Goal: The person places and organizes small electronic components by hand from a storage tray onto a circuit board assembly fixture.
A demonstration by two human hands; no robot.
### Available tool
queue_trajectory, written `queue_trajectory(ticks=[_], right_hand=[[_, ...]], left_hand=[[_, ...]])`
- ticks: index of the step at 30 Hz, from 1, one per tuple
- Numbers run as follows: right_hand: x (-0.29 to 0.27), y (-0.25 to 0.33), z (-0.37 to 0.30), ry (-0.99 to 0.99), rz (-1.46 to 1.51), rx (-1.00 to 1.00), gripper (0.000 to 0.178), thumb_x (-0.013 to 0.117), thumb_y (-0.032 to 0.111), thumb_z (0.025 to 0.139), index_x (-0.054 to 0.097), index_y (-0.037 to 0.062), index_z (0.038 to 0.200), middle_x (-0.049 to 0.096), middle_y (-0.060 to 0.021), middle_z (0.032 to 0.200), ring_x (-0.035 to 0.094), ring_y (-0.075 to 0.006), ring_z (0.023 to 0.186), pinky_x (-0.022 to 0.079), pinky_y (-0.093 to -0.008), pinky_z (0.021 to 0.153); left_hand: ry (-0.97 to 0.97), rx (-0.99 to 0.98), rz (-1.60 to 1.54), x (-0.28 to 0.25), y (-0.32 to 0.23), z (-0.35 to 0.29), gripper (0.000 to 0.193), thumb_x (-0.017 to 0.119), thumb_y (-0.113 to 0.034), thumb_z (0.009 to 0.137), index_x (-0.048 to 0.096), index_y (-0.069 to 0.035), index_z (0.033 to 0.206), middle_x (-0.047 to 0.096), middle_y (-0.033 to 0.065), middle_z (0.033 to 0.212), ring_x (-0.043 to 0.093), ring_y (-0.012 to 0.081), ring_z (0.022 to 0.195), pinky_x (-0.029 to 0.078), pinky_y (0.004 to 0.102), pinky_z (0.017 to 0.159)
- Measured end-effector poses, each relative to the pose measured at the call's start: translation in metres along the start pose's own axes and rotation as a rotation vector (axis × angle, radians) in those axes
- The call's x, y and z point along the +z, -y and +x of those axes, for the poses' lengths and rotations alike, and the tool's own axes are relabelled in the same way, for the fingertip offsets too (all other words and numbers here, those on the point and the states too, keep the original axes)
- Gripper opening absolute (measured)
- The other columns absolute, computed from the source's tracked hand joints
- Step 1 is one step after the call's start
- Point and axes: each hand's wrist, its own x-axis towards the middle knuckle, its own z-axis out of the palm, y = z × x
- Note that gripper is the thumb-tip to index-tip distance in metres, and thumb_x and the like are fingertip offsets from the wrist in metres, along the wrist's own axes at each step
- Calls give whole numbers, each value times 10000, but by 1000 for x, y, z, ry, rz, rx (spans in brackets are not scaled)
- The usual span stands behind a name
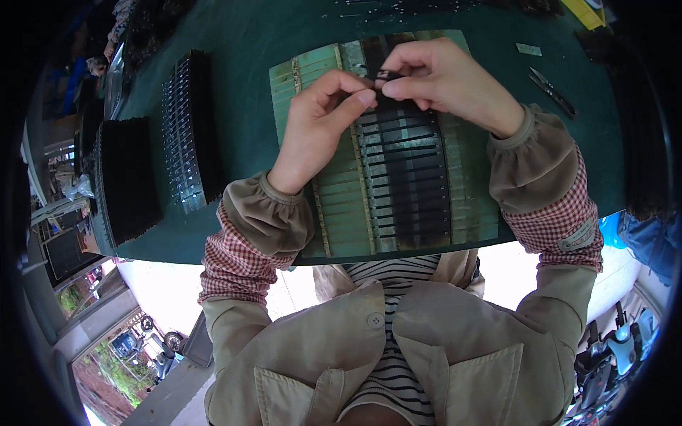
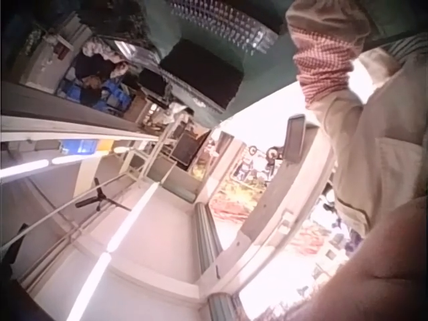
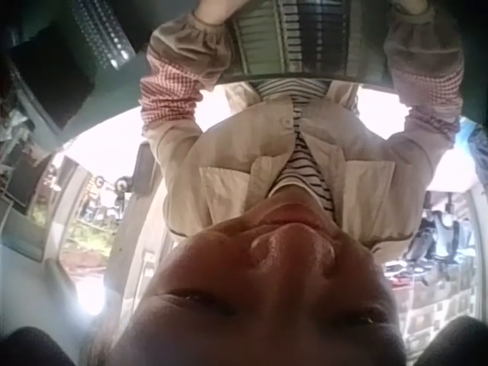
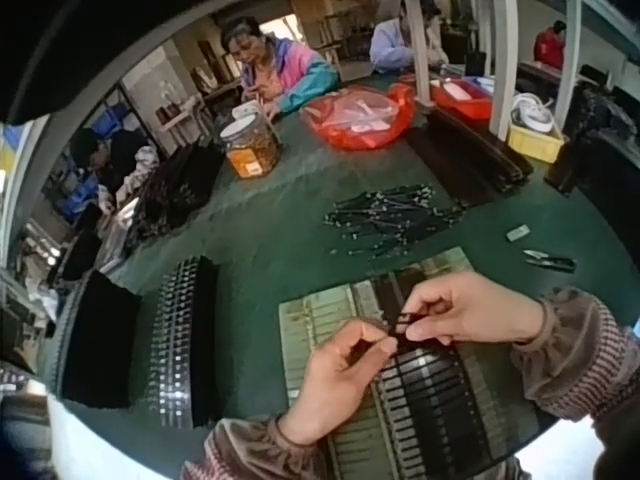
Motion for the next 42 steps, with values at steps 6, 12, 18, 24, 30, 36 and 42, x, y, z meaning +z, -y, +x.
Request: queue_trajectory(ticks=[6, 12, 18, 24, 30, 36, 42], right_hand=[[-13, -25, 4, -101, -45, -30, 145, 621, 77, 810, 622, -16, 922, 589, -9, 752, 525, -53, 679, 425, -185, 595], [-8, -33, 10, -121, -49, -135, 135, 608, 48, 814, 614, -36, 919, 597, -18, 814, 539, -76, 750, 450, -214, 696], [4, -32, 8, -180, -175, -128, 157, 629, 51, 780, 616, -3, 927, 608, -46, 800, 559, -103, 725, 453, -229, 677], [14, -26, 6, -310, -575, -210, 164, 636, 72, 756, 621, 32, 914, 596, -83, 773, 571, -150, 677, 451, -267, 623], [-14, -30, 0, -336, -454, -214, 132, 611, 85, 790, 642, 22, 902, 582, -35, 729, 556, -102, 660, 442, -260, 570], [-6, 1, -3, -36, -69, 21, 163, 609, 104, 813, 650, -5, 926, 568, -7, 677, 504, -41, 579, 401, -205, 491], [-7, -4, 3, -67, -91, 35, 165, 621, 105, 805, 650, -13, 916, 582, -28, 668, 497, -48, 554, 389, -195, 480]], left_hand=[[-113, 350, 419, -20, 4, -8, 99, 589, -23, 812, 584, 4, 907, 602, 83, 955, 546, 199, 907, 420, 286, 819], [-160, 382, 565, -22, 4, -16, 115, 565, -2, 810, 593, 3, 922, 593, 122, 1063, 545, 258, 992, 414, 324, 861], [-141, 387, 588, -22, 5, -17, 169, 562, 4, 802, 589, 1, 969, 575, 134, 1097, 531, 283, 1034, 407, 343, 885], [-9, 533, 1053, -11, 2, -20, 262, 549, 19, 793, 569, -3, 1054, 518, 161, 1190, 471, 317, 1131, 378, 364, 947], [-26, 422, 796, -16, 1, -23, 240, 544, 1, 817, 567, 0, 1055, 507, 152, 1210, 455, 288, 1158, 370, 348, 955], [-12, 17, 82, -12, -9, -1, 167, 567, -49, 843, 568, 4, 1001, 591, 101, 1029, 536, 199, 1028, 406, 291, 880], [-43, 51, 131, -13, -1, 0, 141, 591, -55, 826, 570, -1, 955, 601, 79, 948, 554, 175, 940, 416, 276, 835]])
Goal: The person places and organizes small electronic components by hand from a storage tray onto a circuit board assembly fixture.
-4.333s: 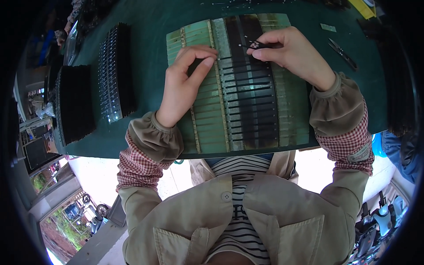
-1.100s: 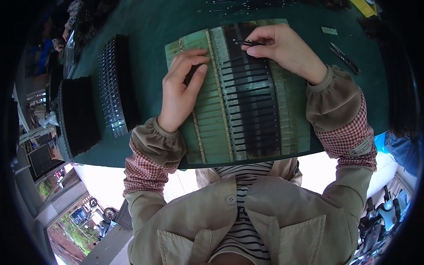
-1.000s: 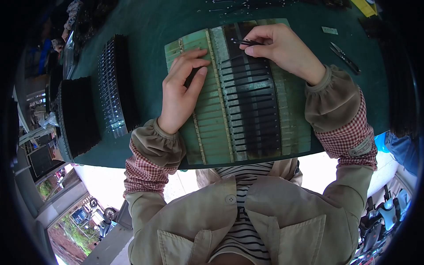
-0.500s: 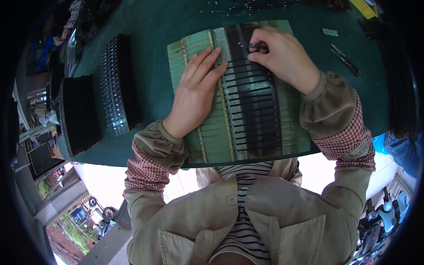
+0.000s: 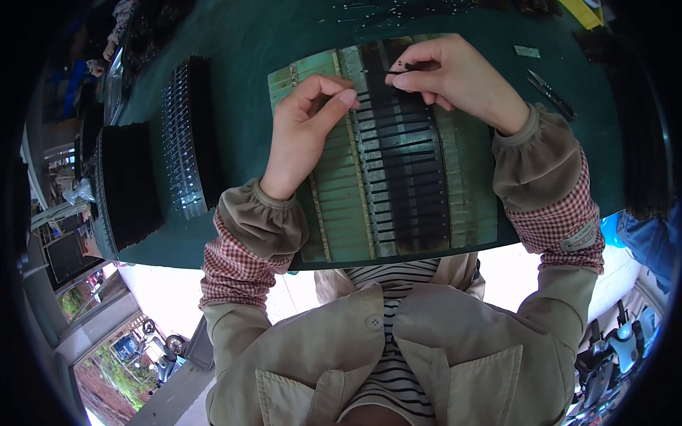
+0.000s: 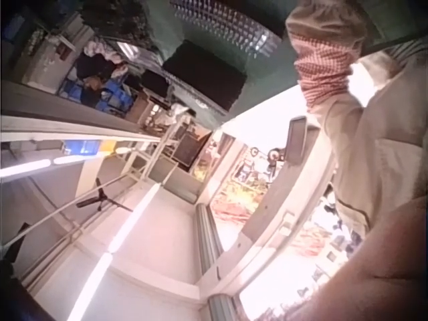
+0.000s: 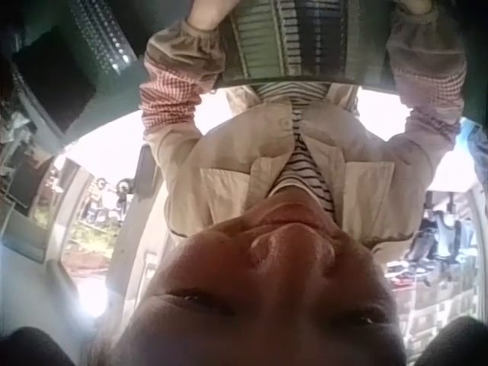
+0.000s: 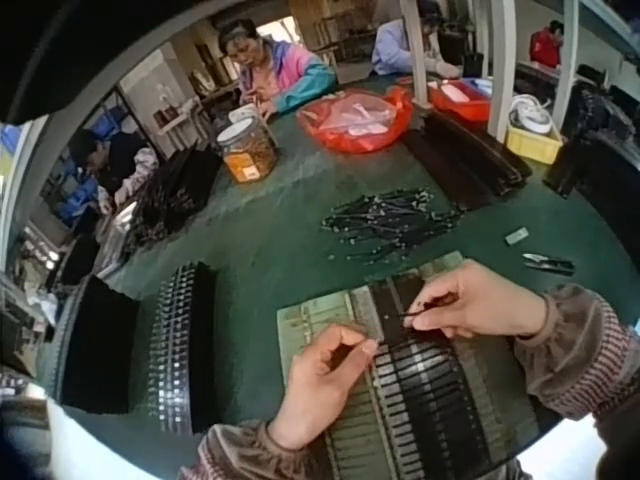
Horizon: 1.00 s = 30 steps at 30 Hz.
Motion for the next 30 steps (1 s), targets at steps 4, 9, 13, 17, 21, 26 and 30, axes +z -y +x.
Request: queue_trajectory(ticks=[4, 9, 13, 17, 21, 26, 30], right_hand=[[-4, -18, 10, -74, -47, -101, 164, 627, 103, 798, 644, -19, 907, 591, -37, 678, 521, -75, 588, 417, -215, 526], [5, -29, 19, -153, -180, -283, 156, 633, 96, 782, 632, -16, 891, 607, -61, 693, 549, -121, 625, 443, -248, 592], [11, -28, 21, -176, -214, -281, 140, 634, 91, 774, 628, -9, 872, 614, -76, 707, 563, -141, 639, 447, -260, 609], [20, -23, 17, -222, -300, -245, 131, 630, 95, 774, 628, -7, 858, 617, -81, 725, 576, -146, 663, 448, -265, 622], [17, -18, 15, -286, -504, -252, 122, 630, 103, 772, 631, 5, 845, 611, -82, 743, 582, -153, 691, 449, -267, 635], [-13, -22, 5, -251, -320, -302, 98, 635, 113, 761, 631, 27, 809, 591, -83, 776, 576, -170, 694, 448, -268, 649], [-15, -16, 3, -238, -144, -246, 97, 644, 118, 751, 622, 30, 786, 564, -77, 780, 566, -179, 689, 447, -274, 655]], left_hand=[[-116, 246, 328, -7, 6, -5, 125, 588, -40, 814, 578, -3, 933, 598, 105, 995, 551, 209, 948, 418, 294, 834], [-158, 361, 495, -7, 9, -9, 113, 576, -22, 806, 581, 1, 917, 585, 128, 1057, 543, 261, 972, 421, 320, 840], [-142, 345, 494, -9, 10, -11, 146, 565, -5, 801, 582, 0, 946, 559, 132, 1112, 527, 289, 1008, 415, 345, 864], [-92, 419, 600, -6, 10, -10, 222, 550, 19, 792, 578, -9, 1010, 515, 141, 1180, 500, 309, 1061, 400, 374, 901], [-30, 471, 841, -1, 6, -10, 298, 534, 37, 786, 565, -21, 1076, 468, 156, 1236, 473, 324, 1105, 382, 397, 932], [-23, 474, 727, -6, 4, -10, 294, 546, 0, 802, 561, -23, 1095, 485, 161, 1221, 469, 320, 1120, 381, 387, 935], [-92, 221, 254, -3, -8, -1, 254, 571, -59, 817, 574, -21, 1068, 521, 147, 1181, 477, 304, 1119, 386, 369, 927]])
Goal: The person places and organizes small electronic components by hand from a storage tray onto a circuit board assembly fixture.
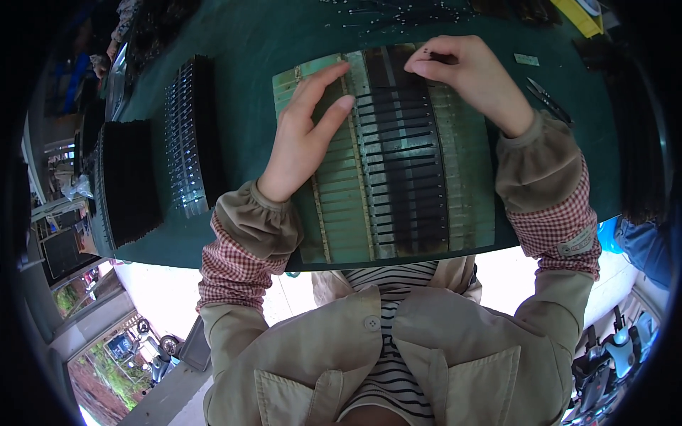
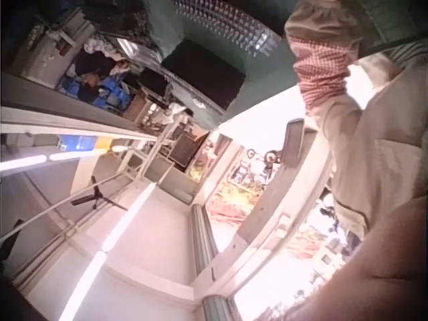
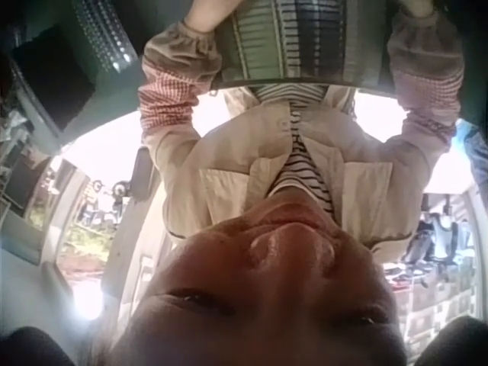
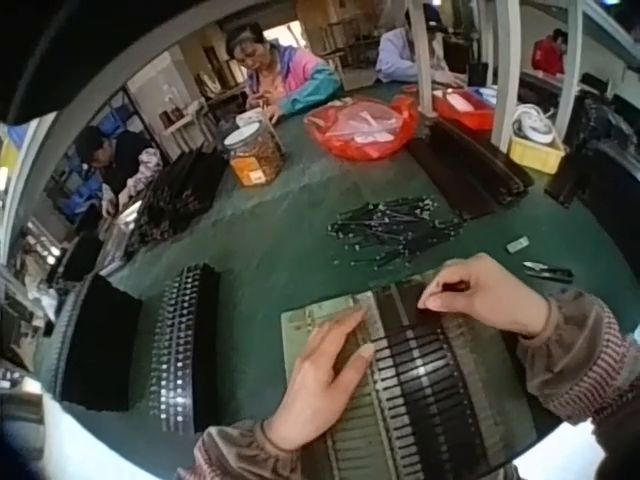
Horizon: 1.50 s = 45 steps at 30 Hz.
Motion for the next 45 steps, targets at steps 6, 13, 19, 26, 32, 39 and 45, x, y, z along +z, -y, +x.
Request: queue_trajectory(ticks=[6, 13, 19, 26, 32, 39, 45], right_hand=[[19, 4, 2, 37, -275, -56, 110, 646, 116, 751, 611, 17, 779, 543, -75, 770, 557, -171, 680, 442, -275, 647], [11, 1, 10, 32, -343, -122, 129, 654, 110, 744, 594, 3, 785, 543, -78, 743, 549, -160, 659, 436, -271, 620], [12, 14, 13, 226, -89, -40, 114, 631, 65, 766, 607, -2, 855, 577, -54, 717, 520, -103, 655, 432, -236, 631], [1, -1, 20, 224, 53, 14, 93, 615, 32, 777, 620, -11, 860, 568, -11, 690, 490, -61, 628, 429, -209, 608], [8, -9, 25, 239, 14, 35, 78, 618, 29, 771, 619, -5, 842, 561, -7, 675, 490, -62, 620, 425, -213, 595], [16, -4, 23, 161, -176, 24, 102, 641, 45, 742, 612, 20, 837, 559, -26, 651, 507, -83, 610, 428, -239, 585], [20, 3, 17, 118, -423, -16, 149, 641, 63, 736, 601, 39, 878, 574, -45, 667, 522, -93, 612, 437, -259, 583]], left_hand=[[-32, 128, 143, 6, 13, 9, 210, 591, -100, 820, 593, -24, 1016, 569, 124, 1109, 488, 277, 1106, 392, 344, 912], [-91, 113, 126, 3, 14, 11, 162, 591, -104, 826, 608, -25, 966, 594, 108, 1039, 495, 272, 1087, 390, 333, 906], [8, 13, -49, 4, 12, 11, 118, 581, -99, 841, 601, -16, 922, 593, 102, 1011, 515, 262, 1045, 385, 322, 899], [-45, -71, 14, -8, 21, 4, 85, 565, -64, 840, 595, -4, 892, 592, 112, 1032, 535, 250, 994, 400, 315, 871], [-86, 83, 157, -6, 21, -1, 80, 550, -26, 831, 592, 5, 891, 592, 121, 1054, 544, 258, 977, 417, 311, 844], [-52, 166, 228, -4, 22, -1, 195, 534, 11, 812, 579, -9, 1000, 562, 136, 1107, 527, 297, 1017, 414, 339, 872], [55, 343, 679, 4, 14, -6, 295, 518, 31, 799, 559, -27, 1085, 534, 150, 1154, 499, 328, 1075, 405, 351, 915]])
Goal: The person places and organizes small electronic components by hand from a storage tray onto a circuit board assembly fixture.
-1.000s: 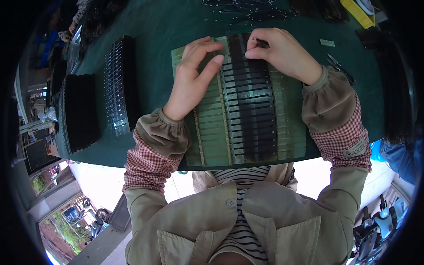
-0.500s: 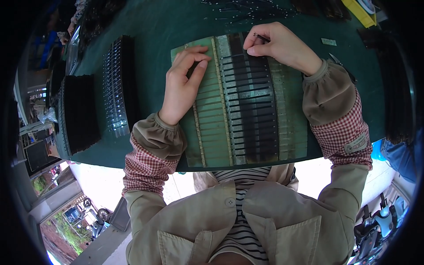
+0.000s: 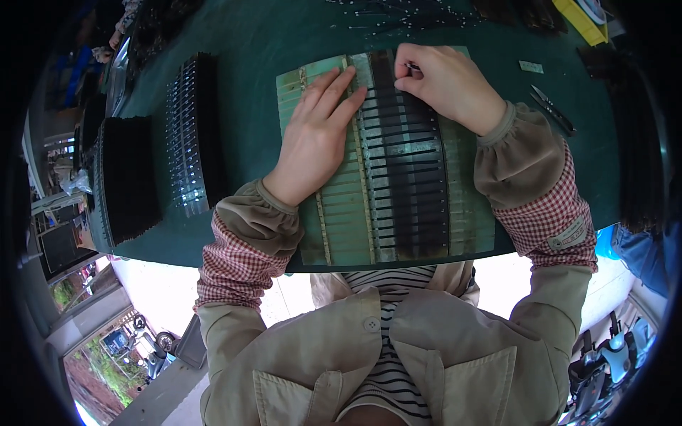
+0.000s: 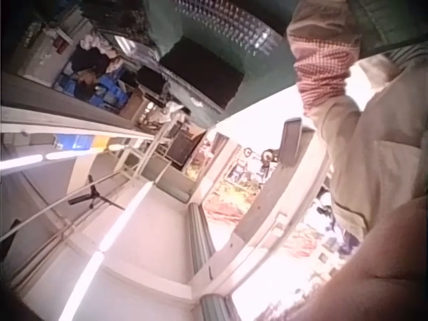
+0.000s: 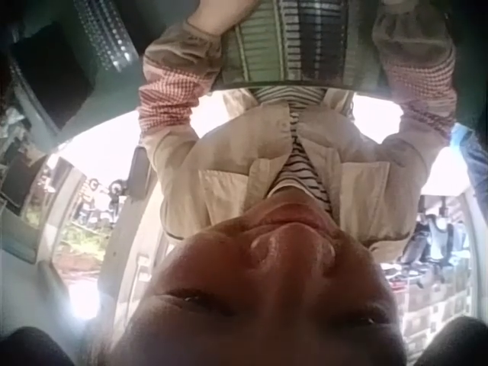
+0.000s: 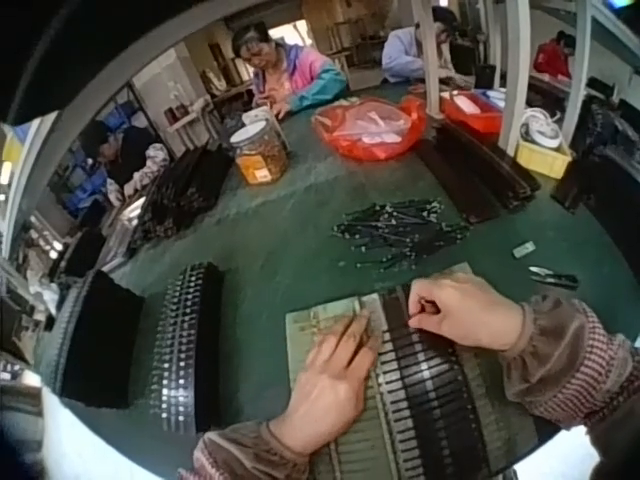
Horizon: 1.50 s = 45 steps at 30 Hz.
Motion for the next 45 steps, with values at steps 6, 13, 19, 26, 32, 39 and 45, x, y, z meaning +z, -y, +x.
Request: queue_trajectory(ticks=[6, 13, 19, 26, 32, 39, 45], right_hand=[[-25, -20, -12, -135, 321, -21, 133, 581, 77, 814, 586, 10, 928, 624, -54, 759, 544, -98, 625, 449, -240, 573], [-21, 16, -13, 208, 711, 98, 198, 565, 95, 850, 588, -13, 1014, 628, -64, 744, 543, -80, 562, 431, -185, 479], [-18, 8, -9, 263, 599, 98, 168, 602, 115, 831, 639, -10, 936, 616, -43, 681, 519, -64, 493, 383, -166, 396], [-20, 0, -3, 74, 540, 139, 153, 623, 98, 812, 649, -21, 904, 614, -26, 709, 542, -58, 609, 437, -172, 541], [-6, -18, 5, 3, 616, 61, 152, 628, 55, 797, 642, -19, 929, 616, -22, 748, 547, -58, 695, 457, -189, 675], [1, -22, 9, 23, 547, 53, 136, 624, 33, 792, 639, -22, 915, 625, -24, 770, 558, -63, 701, 464, -188, 676], [3, -21, 8, -7, 500, 45, 147, 628, 26, 776, 638, -12, 917, 620, -30, 748, 558, -76, 682, 460, -205, 654]], left_hand=[[-97, -149, -356, -3, 5, 1, 238, 526, -11, 834, 561, -12, 1070, 551, 146, 1133, 519, 276, 1069, 406, 330, 917], [-7, -495, -970, -4, -6, 19, 147, 555, -70, 864, 565, 3, 991, 614, 79, 974, 561, 123, 912, 431, 250, 814], [72, -563, -1229, -8, -13, 24, 89, 567, -77, 860, 579, 5, 892, 626, 36, 887, 555, 71, 776, 424, 209, 740], [-111, -405, -778, -4, 10, 12, 86, 565, -49, 837, 601, 7, 891, 623, 70, 927, 560, 153, 874, 425, 257, 780], [-146, -266, -455, -3, 15, 3, 137, 560, -31, 817, 605, 1, 942, 601, 112, 1019, 540, 247, 963, 422, 308, 821], [-150, -254, -452, -1, 16, 0, 132, 568, -23, 809, 607, 4, 932, 588, 120, 1063, 544, 259, 949, 427, 312, 815], [-129, -230, -438, 1, 14, 1, 182, 561, -17, 805, 597, -4, 982, 574, 121, 1095, 525, 276, 993, 414, 327, 848]])
